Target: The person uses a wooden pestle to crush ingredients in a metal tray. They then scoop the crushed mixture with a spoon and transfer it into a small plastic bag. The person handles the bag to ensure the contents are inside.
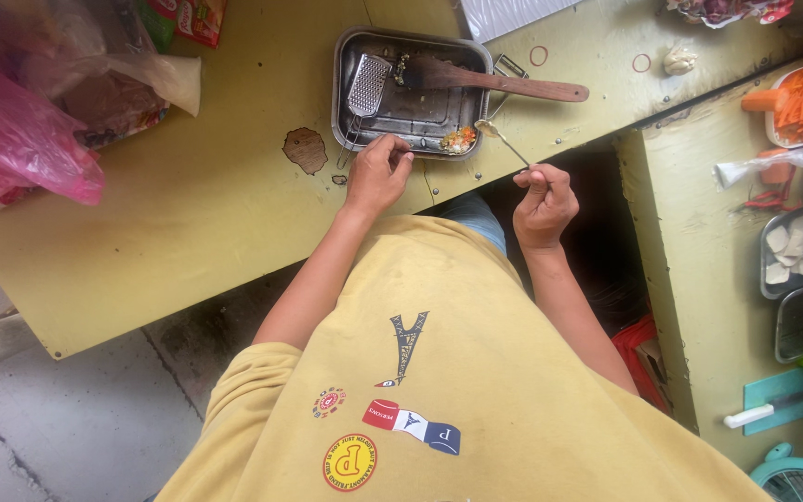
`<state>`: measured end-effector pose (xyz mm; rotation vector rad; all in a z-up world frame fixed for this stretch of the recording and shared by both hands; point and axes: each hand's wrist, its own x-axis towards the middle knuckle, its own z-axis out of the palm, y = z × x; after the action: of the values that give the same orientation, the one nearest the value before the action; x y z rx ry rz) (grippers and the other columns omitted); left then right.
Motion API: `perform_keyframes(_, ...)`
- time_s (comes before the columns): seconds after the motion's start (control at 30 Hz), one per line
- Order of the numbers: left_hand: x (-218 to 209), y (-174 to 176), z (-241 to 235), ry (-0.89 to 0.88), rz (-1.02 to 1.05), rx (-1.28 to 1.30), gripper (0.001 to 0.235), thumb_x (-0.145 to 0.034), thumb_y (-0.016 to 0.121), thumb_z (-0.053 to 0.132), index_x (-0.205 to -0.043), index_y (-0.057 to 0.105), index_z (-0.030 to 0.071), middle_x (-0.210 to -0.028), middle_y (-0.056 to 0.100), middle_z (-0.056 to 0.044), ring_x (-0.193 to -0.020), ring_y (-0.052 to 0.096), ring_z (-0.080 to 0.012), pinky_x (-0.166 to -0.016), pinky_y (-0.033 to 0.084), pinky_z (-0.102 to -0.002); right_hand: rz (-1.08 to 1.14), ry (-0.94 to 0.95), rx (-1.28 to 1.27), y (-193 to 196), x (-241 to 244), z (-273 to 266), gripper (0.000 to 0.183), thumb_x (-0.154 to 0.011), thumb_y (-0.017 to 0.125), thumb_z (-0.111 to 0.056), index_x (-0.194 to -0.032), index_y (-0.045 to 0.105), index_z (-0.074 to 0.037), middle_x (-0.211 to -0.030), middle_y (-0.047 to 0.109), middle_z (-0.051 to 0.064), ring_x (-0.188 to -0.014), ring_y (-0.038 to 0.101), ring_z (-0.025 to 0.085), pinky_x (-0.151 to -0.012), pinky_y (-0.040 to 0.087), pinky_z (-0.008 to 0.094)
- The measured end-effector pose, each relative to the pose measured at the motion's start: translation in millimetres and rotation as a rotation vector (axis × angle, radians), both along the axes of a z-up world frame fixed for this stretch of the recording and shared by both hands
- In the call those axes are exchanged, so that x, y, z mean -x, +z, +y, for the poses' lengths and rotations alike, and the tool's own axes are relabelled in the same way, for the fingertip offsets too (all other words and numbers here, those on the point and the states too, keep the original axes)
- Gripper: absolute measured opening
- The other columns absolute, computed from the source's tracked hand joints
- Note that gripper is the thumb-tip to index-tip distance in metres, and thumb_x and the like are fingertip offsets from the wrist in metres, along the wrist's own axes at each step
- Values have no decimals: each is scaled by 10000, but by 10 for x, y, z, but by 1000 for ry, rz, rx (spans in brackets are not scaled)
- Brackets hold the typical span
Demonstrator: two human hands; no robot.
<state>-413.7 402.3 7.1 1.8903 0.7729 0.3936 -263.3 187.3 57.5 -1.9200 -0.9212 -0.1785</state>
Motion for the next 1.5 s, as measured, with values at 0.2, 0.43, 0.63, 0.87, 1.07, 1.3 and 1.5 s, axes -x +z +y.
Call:
perform_keyframes(0.2,-29,23,-66,-24,2,-10,141,-918,722,180,-949,680,49,-881,711,-61,-736,692,-189,-683,551,-347,217,-119,-29,-226,-89,-137,237,-1166,525,-213,-1081,562,5,-782,716,103,-724,718,170,-716,579,272)
perform_keyframes(0.43,-106,21,-134,-73,41,-5,308,-980,711,284,-815,685,25,-816,661,-94,-688,661,-237,-651,512,-389,1159,-404,-562,-559,-447,-264,321,-1109,444,-329,-1130,496,-12,-775,673,127,-665,676,217,-719,637,374)
perform_keyframes(0.63,-234,30,-235,-120,41,-46,352,-950,718,290,-736,663,16,-776,636,-100,-663,646,-254,-630,497,-398,1351,-384,-602,-689,-643,-418,341,-1096,454,-352,-1128,521,-19,-780,660,119,-679,669,228,-747,635,405)
perform_keyframes(0.87,-670,71,-486,-28,35,-102,416,-954,714,283,-687,582,-9,-682,590,-112,-617,589,-278,-593,462,-417,1050,-31,-364,-618,-789,-405,289,-1113,541,-292,-1133,542,-4,-842,718,152,-771,724,230,-774,626,351)
perform_keyframes(1.07,-1006,150,-678,259,-89,-17,419,-1088,520,249,-742,618,35,-669,625,-85,-612,606,-232,-619,467,-378,1155,12,-312,-603,-1091,-446,282,-1093,537,-282,-1116,562,-2,-848,734,160,-761,734,220,-764,631,346)
perform_keyframes(1.3,-1619,214,-1067,65,-66,-30,404,-1061,587,211,-716,569,2,-651,561,-121,-584,548,-261,-587,438,-383,1590,-366,-716,-986,-1877,-1140,336,-1080,509,-366,-1096,589,-40,-745,656,71,-647,638,190,-715,604,390)
perform_keyframes(1.5,-2159,184,-1576,-171,-74,-3,398,-1062,573,217,-737,567,-12,-700,594,-119,-619,575,-268,-602,455,-393,1563,-766,-1034,-1409,-2324,-2226,343,-1064,542,-385,-1093,610,-50,-776,635,41,-665,609,173,-750,600,370)
